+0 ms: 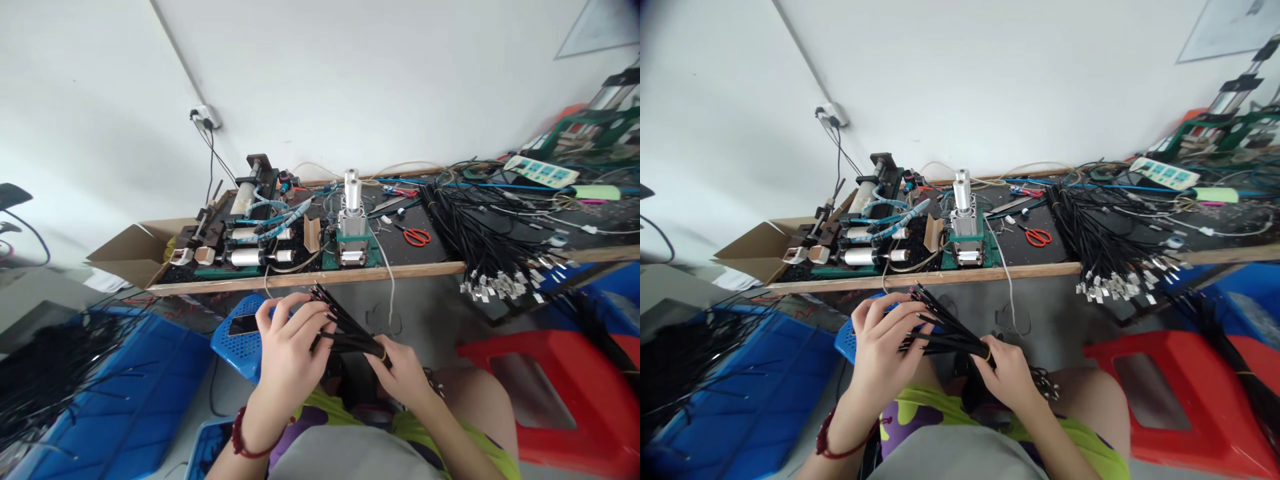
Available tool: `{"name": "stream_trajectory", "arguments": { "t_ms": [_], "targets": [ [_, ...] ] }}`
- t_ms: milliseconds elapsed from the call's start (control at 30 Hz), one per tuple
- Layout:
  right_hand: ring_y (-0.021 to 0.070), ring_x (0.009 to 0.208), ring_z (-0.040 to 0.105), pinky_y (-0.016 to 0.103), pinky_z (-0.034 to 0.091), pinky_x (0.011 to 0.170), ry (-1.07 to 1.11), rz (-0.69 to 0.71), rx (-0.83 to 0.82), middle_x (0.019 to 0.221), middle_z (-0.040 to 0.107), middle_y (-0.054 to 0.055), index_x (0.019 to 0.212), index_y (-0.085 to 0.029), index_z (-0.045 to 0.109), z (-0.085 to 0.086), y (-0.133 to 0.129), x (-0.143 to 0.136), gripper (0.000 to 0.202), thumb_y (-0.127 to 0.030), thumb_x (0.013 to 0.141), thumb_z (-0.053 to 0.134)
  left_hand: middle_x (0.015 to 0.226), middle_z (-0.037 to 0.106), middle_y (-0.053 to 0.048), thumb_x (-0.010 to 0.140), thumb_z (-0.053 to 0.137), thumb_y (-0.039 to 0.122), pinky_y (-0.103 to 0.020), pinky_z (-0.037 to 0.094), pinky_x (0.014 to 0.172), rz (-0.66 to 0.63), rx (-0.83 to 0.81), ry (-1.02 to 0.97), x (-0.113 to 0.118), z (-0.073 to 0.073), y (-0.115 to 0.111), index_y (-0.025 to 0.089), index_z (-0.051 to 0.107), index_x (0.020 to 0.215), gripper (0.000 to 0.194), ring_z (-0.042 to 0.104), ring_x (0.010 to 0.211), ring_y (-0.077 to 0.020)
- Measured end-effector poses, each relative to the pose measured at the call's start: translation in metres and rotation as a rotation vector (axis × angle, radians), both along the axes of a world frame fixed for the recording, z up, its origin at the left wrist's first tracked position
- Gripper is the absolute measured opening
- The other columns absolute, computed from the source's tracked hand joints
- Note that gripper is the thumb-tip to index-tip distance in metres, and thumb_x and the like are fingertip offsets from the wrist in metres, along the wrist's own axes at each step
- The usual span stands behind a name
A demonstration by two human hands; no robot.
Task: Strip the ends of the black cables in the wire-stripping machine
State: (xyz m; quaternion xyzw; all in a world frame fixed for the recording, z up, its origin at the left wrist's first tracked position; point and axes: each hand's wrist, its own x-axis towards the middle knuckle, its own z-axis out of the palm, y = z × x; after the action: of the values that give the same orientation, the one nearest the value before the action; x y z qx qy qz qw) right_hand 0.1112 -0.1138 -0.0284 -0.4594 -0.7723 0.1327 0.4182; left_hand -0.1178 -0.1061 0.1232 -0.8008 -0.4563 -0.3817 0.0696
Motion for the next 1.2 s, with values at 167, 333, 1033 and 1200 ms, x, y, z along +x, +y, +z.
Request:
{"name": "stream_trajectory", "arguments": {
  "t_ms": [167, 333, 1033, 1200],
  "targets": [
    [0.0219, 0.063, 0.078, 0.027, 0.057, 0.059, 0.045, 0.025, -0.032, 0.076, 0.077, 0.003, 0.098, -0.023, 0.064, 0.008, -0.001, -0.01, 0.023, -0.035, 0.112, 0.05, 0.107, 0.086, -0.003, 0.101, 0.064, 0.009, -0.061, 0.036, 0.105, 0.109, 0.063, -0.023, 0.003, 0.0, -0.006, 0.028, 0.07, 0.104, 0.021, 0.065, 0.116, -0.0355],
    [0.0208, 0.059, 0.075, 0.026, 0.054, 0.056, 0.096, 0.03, -0.076, 0.07, 0.073, 0.001, 0.09, -0.025, 0.06, 0.012, -0.003, -0.016, 0.027, -0.038, 0.112, 0.05, 0.102, 0.084, -0.003, 0.104, 0.067, 0.011, -0.062, 0.037, 0.104, 0.173, 0.129, -0.045, -0.004, 0.008, -0.006, 0.03, 0.068, 0.103, 0.018, 0.065, 0.111, -0.0344],
    [0.016, 0.053, 0.051, 0.028, 0.033, 0.055, 0.484, 0.212, -0.542, 0.06, 0.053, -0.003, 0.078, -0.024, 0.056, 0.033, 0.007, -0.017, 0.04, -0.056, 0.103, 0.062, 0.12, 0.069, -0.008, 0.112, 0.059, 0.036, -0.04, 0.053, 0.102, -0.212, 0.067, -0.904, -0.008, 0.01, 0.007, 0.026, 0.074, 0.123, 0.021, 0.067, 0.113, -0.0253],
    [0.0108, 0.034, 0.031, 0.027, 0.023, 0.044, 0.7, 0.368, -0.79, 0.045, 0.04, -0.01, 0.08, -0.024, 0.056, 0.021, 0.01, -0.023, 0.056, -0.075, 0.102, 0.055, 0.12, 0.066, -0.008, 0.11, 0.061, 0.038, -0.038, 0.052, 0.101, -0.208, 0.074, -0.904, -0.006, 0.003, 0.01, 0.027, 0.074, 0.123, 0.021, 0.064, 0.114, -0.025]
  ]
}}
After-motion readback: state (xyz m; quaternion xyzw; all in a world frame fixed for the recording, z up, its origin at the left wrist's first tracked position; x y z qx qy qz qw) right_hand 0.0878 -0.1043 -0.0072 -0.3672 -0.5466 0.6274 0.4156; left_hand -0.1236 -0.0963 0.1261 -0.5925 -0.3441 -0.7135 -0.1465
